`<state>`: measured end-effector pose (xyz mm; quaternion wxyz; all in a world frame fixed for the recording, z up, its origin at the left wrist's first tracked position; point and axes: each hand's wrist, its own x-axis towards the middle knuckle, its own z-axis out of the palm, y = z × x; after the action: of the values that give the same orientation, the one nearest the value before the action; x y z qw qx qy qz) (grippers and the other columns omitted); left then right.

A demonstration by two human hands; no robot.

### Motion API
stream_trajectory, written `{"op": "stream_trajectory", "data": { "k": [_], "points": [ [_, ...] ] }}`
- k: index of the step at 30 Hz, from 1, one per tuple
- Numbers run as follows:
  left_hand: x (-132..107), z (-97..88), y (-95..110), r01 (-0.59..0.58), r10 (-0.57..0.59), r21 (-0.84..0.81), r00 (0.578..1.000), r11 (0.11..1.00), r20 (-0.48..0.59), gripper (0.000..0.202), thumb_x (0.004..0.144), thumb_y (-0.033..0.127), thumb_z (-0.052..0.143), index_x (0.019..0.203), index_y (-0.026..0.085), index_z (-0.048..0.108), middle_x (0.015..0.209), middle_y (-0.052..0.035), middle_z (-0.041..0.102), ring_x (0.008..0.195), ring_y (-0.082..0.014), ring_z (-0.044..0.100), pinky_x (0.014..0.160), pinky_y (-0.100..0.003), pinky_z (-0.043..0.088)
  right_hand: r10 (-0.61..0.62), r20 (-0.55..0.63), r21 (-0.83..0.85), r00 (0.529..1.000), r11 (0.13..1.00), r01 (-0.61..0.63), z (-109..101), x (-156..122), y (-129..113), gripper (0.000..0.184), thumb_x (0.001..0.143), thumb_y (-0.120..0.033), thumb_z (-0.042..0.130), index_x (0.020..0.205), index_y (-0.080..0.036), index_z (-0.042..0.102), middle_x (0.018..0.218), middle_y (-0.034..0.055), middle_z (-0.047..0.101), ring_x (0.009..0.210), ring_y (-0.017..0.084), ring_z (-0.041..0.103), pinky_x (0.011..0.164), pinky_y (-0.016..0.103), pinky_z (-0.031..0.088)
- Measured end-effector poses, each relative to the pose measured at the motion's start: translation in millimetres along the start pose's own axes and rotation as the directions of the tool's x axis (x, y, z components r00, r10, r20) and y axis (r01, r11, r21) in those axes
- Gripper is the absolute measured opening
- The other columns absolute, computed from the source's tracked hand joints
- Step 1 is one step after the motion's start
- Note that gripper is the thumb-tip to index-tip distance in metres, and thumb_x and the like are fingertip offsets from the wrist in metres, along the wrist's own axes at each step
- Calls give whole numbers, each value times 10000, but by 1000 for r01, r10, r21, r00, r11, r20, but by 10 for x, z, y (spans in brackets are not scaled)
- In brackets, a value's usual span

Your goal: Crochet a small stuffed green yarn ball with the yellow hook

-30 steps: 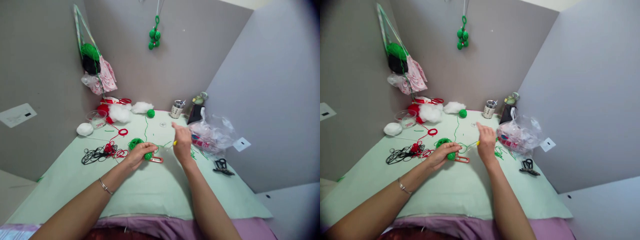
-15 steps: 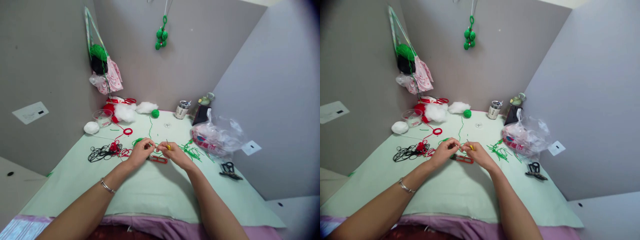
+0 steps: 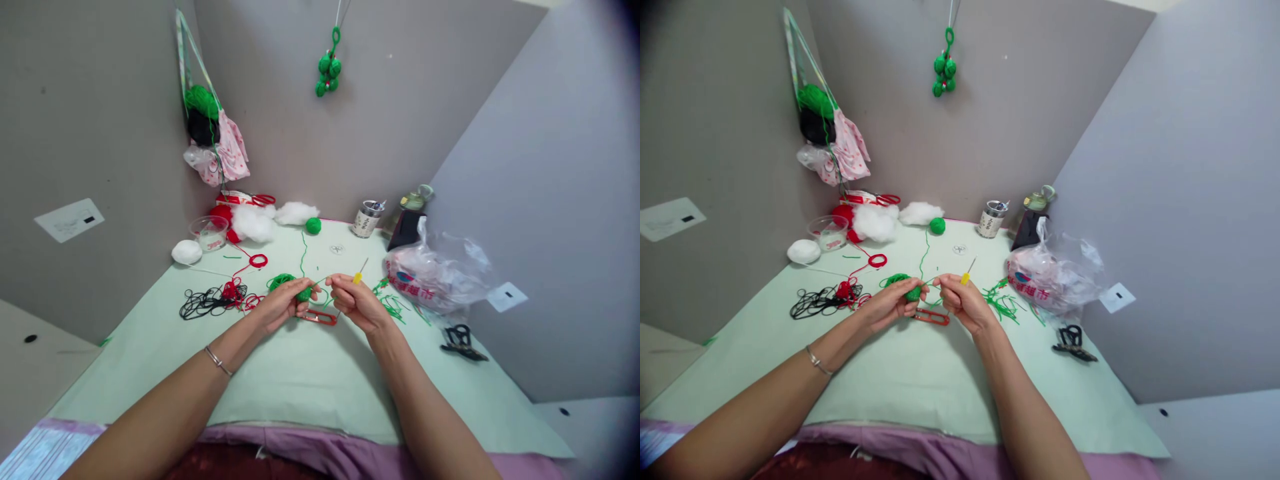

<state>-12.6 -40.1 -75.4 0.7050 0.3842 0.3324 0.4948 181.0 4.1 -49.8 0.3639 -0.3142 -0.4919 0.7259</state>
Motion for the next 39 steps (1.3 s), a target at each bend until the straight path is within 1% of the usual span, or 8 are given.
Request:
{"op": "stream_trajectory", "data": {
  "k": [7,12,16,21,27,31,34,39],
  "points": [
    [-10,4,15,12,-5,-130,998,991,56,447,818,249,844,1231,117,734,1103,-138,754,849,-154,690,845,-304,558,-51,-34,56,998,997,52,-66,-19,-57,320,788,-435,831,871,-150,712,444,-141,240,445,51,100,405,192,129],
    [-2,-4,-72,-22,27,-137,999,990,35,441,755,295,909,1104,114,708,893,-72,747,663,-125,656,671,-259,537,-42,-38,77,998,996,45,-50,-10,-43,307,778,-411,842,854,-135,731,432,-134,278,450,47,109,404,191,126],
    [22,-13,-116,-26,31,-151,999,988,26,358,847,414,819,1008,131,670,784,-41,700,542,-100,559,543,-240,483,-36,-42,85,998,996,39,-35,-1,-14,300,768,-400,847,851,-132,738,426,-134,295,449,43,107,405,195,118],
    [-5,34,-55,16,-6,-159,998,987,59,385,928,444,720,1102,102,692,768,-50,671,584,-116,576,597,-251,497,-30,-44,82,999,996,33,-35,11,18,293,769,-391,846,848,-133,732,427,-136,294,442,41,111,405,200,111],
    [-71,99,-4,30,-20,-133,997,991,75,286,854,265,774,1056,75,707,866,-84,694,645,-129,626,627,-254,535,-34,-56,81,998,996,38,-38,14,24,310,758,-407,855,849,-138,732,423,-140,295,438,39,108,406,202,105],
    [-45,44,-14,-11,16,-144,999,990,36,201,911,309,689,947,111,689,634,38,525,441,-60,414,411,-171,353,-26,-43,77,999,997,29,-13,-5,24,310,764,-411,852,839,-133,739,426,-136,296,441,39,116,410,205,108],
    [-8,-10,-22,-20,21,-163,1000,986,7,238,970,351,622,910,126,673,554,81,403,391,-45,297,364,-149,238,-21,-31,73,999,997,23,14,-17,26,314,763,-414,852,845,-131,745,426,-137,294,440,39,114,415,209,112],
    [9,-9,-36,-29,26,-193,1000,981,-14,228,995,312,628,925,104,687,772,-30,626,504,-54,468,467,-164,426,-28,-33,67,999,997,30,28,-14,18,309,763,-416,847,837,-136,742,421,-133,303,441,42,118,417,214,112]
  ]
}}
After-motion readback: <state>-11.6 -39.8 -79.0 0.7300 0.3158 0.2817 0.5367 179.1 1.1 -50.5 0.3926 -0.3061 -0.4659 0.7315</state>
